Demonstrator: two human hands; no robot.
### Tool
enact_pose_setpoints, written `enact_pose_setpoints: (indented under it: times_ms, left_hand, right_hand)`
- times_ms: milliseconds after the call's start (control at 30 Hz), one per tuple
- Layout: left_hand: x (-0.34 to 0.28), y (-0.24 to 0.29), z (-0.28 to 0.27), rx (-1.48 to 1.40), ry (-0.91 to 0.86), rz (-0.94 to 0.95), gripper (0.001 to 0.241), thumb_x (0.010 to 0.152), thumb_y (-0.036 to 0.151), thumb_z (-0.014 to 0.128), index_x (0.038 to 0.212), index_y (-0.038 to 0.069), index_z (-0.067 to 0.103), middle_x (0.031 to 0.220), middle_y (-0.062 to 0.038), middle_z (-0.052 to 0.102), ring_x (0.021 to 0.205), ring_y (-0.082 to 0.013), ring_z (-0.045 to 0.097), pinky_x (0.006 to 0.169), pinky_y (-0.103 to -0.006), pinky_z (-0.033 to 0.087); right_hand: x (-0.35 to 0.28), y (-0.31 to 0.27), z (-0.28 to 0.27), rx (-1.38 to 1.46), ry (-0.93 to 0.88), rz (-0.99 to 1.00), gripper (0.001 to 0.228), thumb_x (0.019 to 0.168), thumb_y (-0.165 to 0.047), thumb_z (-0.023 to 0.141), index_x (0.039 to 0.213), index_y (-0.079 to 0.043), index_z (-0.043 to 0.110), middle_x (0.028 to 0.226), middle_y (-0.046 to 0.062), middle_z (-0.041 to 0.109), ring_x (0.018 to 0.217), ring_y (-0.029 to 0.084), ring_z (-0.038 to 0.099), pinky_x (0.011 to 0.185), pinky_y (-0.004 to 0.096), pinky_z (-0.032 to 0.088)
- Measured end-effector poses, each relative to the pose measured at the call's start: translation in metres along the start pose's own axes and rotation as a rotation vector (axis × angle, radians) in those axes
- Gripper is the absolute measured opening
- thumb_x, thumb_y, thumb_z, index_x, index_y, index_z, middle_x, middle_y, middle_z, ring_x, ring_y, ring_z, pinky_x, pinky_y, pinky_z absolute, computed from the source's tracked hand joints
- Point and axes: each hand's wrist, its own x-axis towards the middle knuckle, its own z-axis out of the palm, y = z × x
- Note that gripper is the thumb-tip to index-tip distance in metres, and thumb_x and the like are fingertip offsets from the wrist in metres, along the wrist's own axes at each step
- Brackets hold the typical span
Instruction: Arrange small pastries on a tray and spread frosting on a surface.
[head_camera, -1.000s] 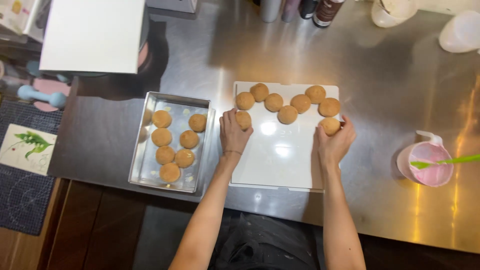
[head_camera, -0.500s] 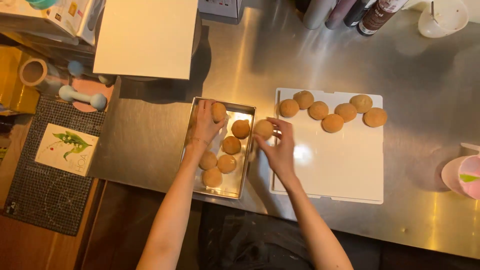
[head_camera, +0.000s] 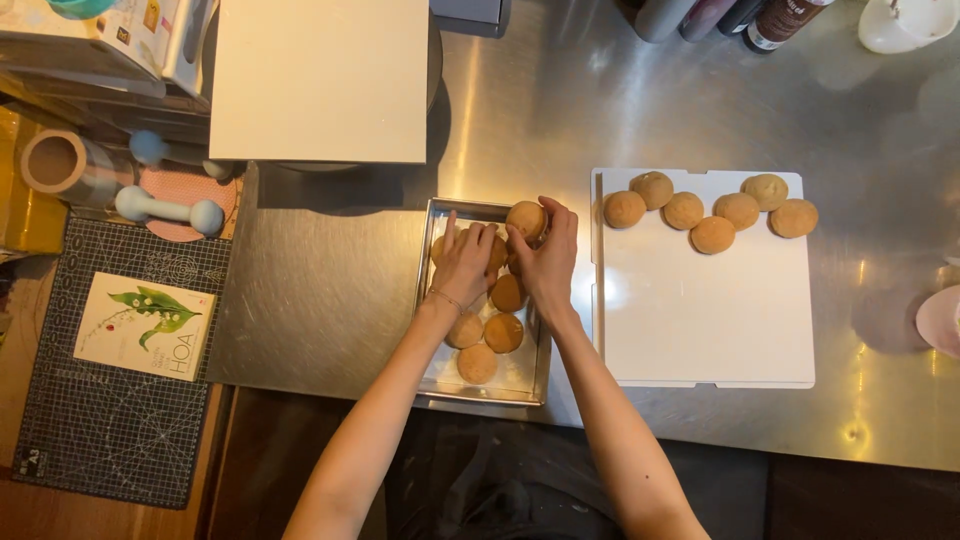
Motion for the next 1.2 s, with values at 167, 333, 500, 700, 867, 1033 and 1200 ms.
enact_pose_setpoints:
  times_ms: [167, 333, 500, 700, 867, 1033, 1200]
  left_hand:
    - [0.003, -0.014, 0.009, -0.086, -0.037, 0.051, 0.076, 0.066, 0.008, 0.087, 0.132, 0.001, 0.050, 0.114, -0.016, 0.060, 0.113, -0.0338, 0.062, 0.126, -0.0575, 0.009]
    - [-0.001, -0.015, -0.001, -0.168, -0.132, 0.022, 0.084, 0.063, 0.009, 0.089, 0.135, 0.001, 0.046, 0.115, -0.018, 0.060, 0.117, -0.0366, 0.060, 0.126, -0.0549, 0.010]
    - [-0.011, -0.012, -0.022, -0.228, -0.236, 0.034, 0.100, 0.056, 0.009, 0.093, 0.140, 0.002, 0.039, 0.116, -0.021, 0.063, 0.119, -0.0364, 0.060, 0.124, -0.0559, 0.007]
    - [-0.021, 0.001, -0.043, -0.159, -0.279, -0.065, 0.081, 0.066, 0.013, 0.090, 0.131, 0.000, 0.045, 0.107, -0.020, 0.067, 0.117, -0.0343, 0.061, 0.131, -0.0542, 0.007]
    - [-0.023, 0.006, -0.050, -0.057, -0.189, -0.014, 0.073, 0.064, 0.015, 0.090, 0.124, -0.001, 0.051, 0.107, -0.020, 0.067, 0.123, -0.0341, 0.055, 0.128, -0.0521, 0.011]
    - [-0.030, 0.004, -0.049, -0.061, -0.126, 0.040, 0.079, 0.062, 0.014, 0.088, 0.130, 0.000, 0.051, 0.113, -0.018, 0.066, 0.126, -0.0323, 0.054, 0.125, -0.0552, 0.010]
    - [-0.047, 0.018, -0.093, -0.204, 0.112, -0.004, 0.069, 0.079, 0.018, 0.082, 0.137, 0.000, 0.050, 0.129, -0.022, 0.062, 0.130, -0.0357, 0.052, 0.120, -0.0537, 0.022]
  right_hand:
    - [-0.006, -0.010, 0.016, -0.035, 0.035, 0.031, 0.059, 0.084, -0.010, 0.083, 0.132, 0.001, 0.051, 0.124, 0.019, 0.056, 0.116, 0.037, 0.058, 0.098, 0.042, 0.049]
    - [-0.012, -0.006, 0.024, -0.080, 0.009, -0.014, 0.057, 0.085, -0.009, 0.082, 0.131, 0.002, 0.050, 0.123, 0.020, 0.056, 0.117, 0.039, 0.056, 0.099, 0.044, 0.048]
    - [-0.011, -0.013, 0.025, -0.079, 0.018, 0.021, 0.059, 0.084, -0.009, 0.083, 0.132, 0.002, 0.050, 0.122, 0.021, 0.055, 0.116, 0.039, 0.057, 0.099, 0.044, 0.048]
    - [-0.015, -0.008, 0.042, -0.066, -0.040, -0.001, 0.062, 0.085, -0.009, 0.081, 0.135, 0.004, 0.047, 0.128, 0.023, 0.054, 0.118, 0.041, 0.056, 0.100, 0.044, 0.048]
    - [-0.015, 0.010, 0.051, -0.239, -0.068, -0.041, 0.073, 0.080, -0.013, 0.084, 0.139, 0.003, 0.044, 0.123, 0.023, 0.057, 0.117, 0.041, 0.055, 0.099, 0.047, 0.044]
    - [-0.009, 0.001, 0.043, -0.451, -0.134, -0.011, 0.082, 0.080, -0.023, 0.083, 0.146, 0.001, 0.040, 0.111, 0.019, 0.064, 0.107, 0.038, 0.059, 0.098, 0.049, 0.040]
    - [-0.013, -0.035, -0.008, -0.318, -0.094, 0.039, 0.087, 0.084, -0.034, 0.084, 0.148, 0.005, 0.039, 0.108, 0.024, 0.065, 0.103, 0.040, 0.060, 0.088, 0.048, 0.046]
